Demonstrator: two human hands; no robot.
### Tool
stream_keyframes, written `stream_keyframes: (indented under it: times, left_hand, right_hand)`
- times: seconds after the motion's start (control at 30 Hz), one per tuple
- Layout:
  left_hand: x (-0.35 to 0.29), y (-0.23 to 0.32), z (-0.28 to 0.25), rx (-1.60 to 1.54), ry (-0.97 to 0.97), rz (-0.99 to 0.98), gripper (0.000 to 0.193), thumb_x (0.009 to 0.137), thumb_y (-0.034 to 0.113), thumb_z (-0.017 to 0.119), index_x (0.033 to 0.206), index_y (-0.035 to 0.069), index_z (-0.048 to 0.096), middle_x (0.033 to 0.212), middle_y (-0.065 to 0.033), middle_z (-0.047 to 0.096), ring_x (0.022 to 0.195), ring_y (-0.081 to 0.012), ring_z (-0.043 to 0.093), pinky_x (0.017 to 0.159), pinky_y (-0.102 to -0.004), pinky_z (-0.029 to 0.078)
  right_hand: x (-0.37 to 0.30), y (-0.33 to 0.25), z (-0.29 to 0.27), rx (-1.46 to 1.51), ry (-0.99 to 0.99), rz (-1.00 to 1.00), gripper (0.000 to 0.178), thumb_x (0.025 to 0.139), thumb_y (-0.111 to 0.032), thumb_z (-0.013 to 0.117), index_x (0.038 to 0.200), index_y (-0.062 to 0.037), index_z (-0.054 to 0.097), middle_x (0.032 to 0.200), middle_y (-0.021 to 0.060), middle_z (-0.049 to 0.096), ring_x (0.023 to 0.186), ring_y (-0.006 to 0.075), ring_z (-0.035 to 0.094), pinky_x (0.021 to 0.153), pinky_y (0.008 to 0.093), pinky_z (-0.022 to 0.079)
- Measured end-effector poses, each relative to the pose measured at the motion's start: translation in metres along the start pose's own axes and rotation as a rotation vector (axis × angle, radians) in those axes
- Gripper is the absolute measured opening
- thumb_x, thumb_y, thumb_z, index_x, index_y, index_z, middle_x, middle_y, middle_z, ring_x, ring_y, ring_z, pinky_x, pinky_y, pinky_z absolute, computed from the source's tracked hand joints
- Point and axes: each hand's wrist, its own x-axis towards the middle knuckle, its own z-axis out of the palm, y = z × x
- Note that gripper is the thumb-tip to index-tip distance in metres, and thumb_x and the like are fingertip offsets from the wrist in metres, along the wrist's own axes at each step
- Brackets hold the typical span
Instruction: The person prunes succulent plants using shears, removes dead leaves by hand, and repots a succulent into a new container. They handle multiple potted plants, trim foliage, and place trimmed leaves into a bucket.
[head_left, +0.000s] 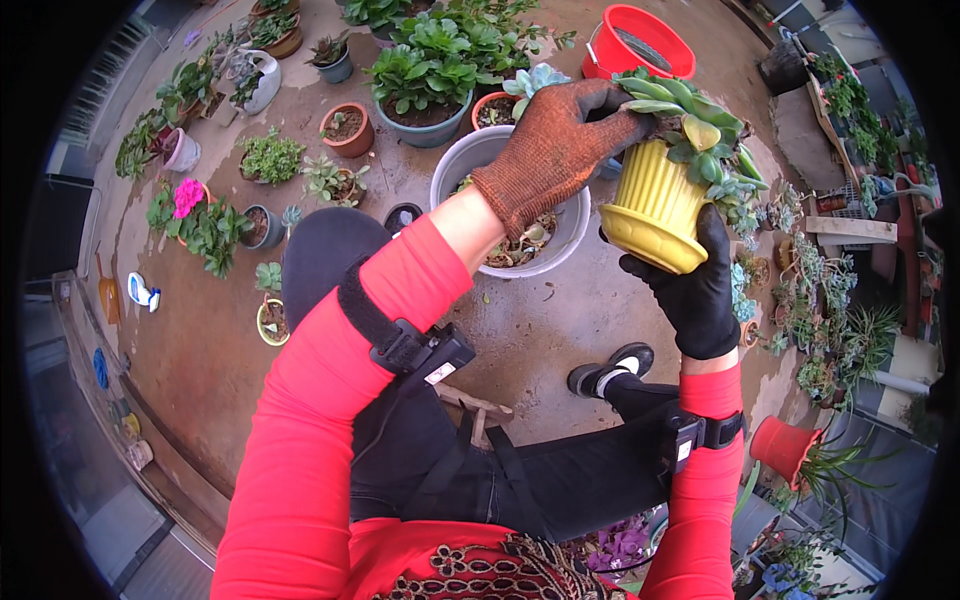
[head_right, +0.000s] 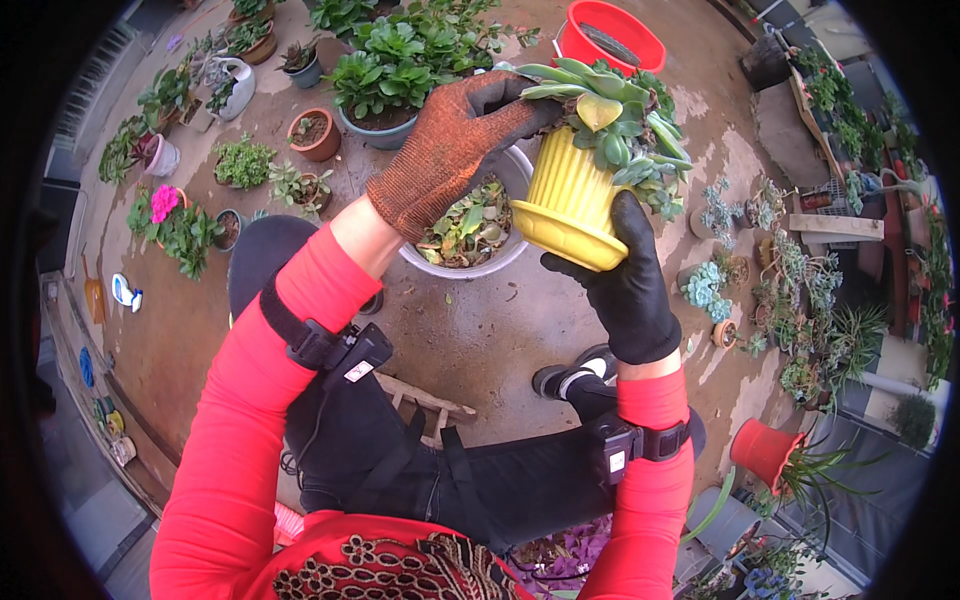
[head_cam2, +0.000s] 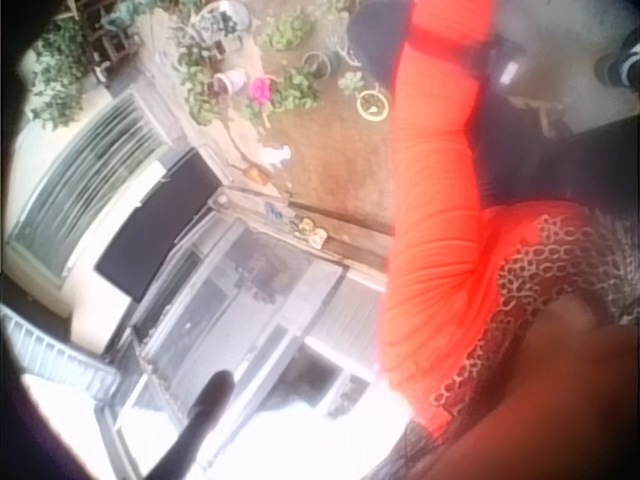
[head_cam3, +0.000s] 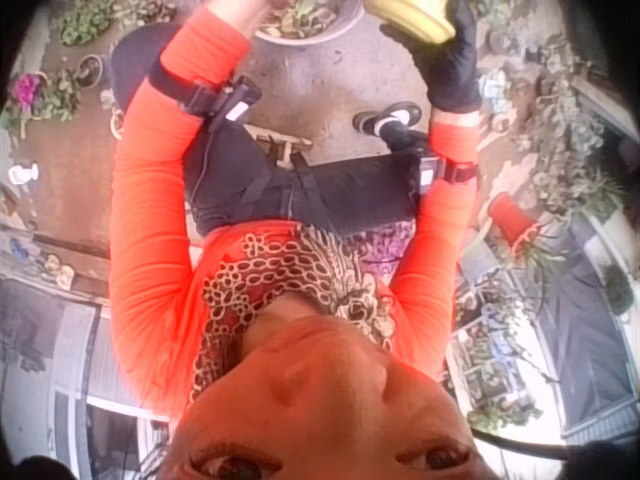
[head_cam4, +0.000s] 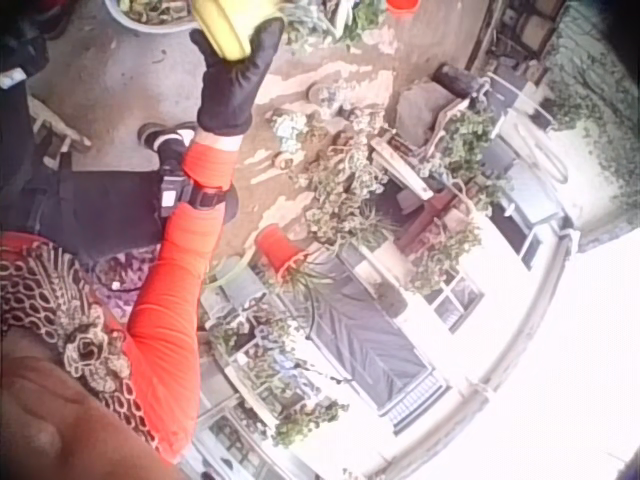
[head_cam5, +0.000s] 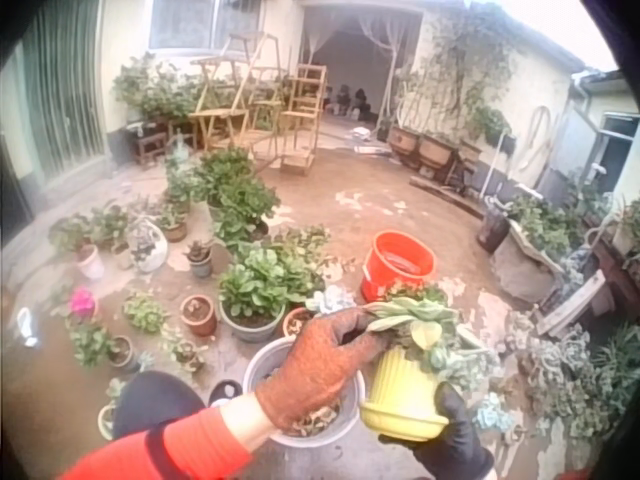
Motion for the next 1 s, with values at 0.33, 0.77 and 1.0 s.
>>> stream_keyframes:
  times: [0.33,0.77,1.0]
  left_hand:
    - [0.0,0.005,-0.003,0.203,-0.017,0.108,0.026,0.096,0.015,0.064,0.116,-0.001,0.065,0.101,-0.0079,0.07,0.092,-0.0093,0.06,0.084,-0.0286,0.05]
    - [-0.002,0.005,0.0,-0.075,0.101,0.0,0.031,0.083,0.022,0.076,0.095,-0.004,0.064,0.077,-0.0118,0.067,0.072,-0.014,0.062,0.067,-0.0327,0.052]
    - [0.002,0.009,-0.008,0.176,0.144,0.201,0.028,0.082,0.019,0.076,0.097,-0.002,0.064,0.081,-0.0132,0.067,0.073,-0.0168,0.064,0.068,-0.0342,0.053]
  right_hand:
    - [-0.001,0.001,0.001,0.016,-0.014,-0.019,0.081,0.092,-0.066,0.051,0.145,-0.0047,0.043,0.133,0.0199,0.059,0.115,0.0373,0.064,0.087,0.0426,0.056]
    - [-0.004,0.004,-0.004,0.086,-0.098,-0.007,0.093,0.088,-0.073,0.05,0.15,-0.0057,0.036,0.142,0.0222,0.051,0.125,0.0421,0.056,0.09,0.046,0.054]
    - [-0.004,0.002,-0.01,0.217,-0.183,0.001,0.089,0.088,-0.07,0.054,0.147,-0.0055,0.039,0.139,0.0204,0.054,0.119,0.0373,0.061,0.093,0.0516,0.054]
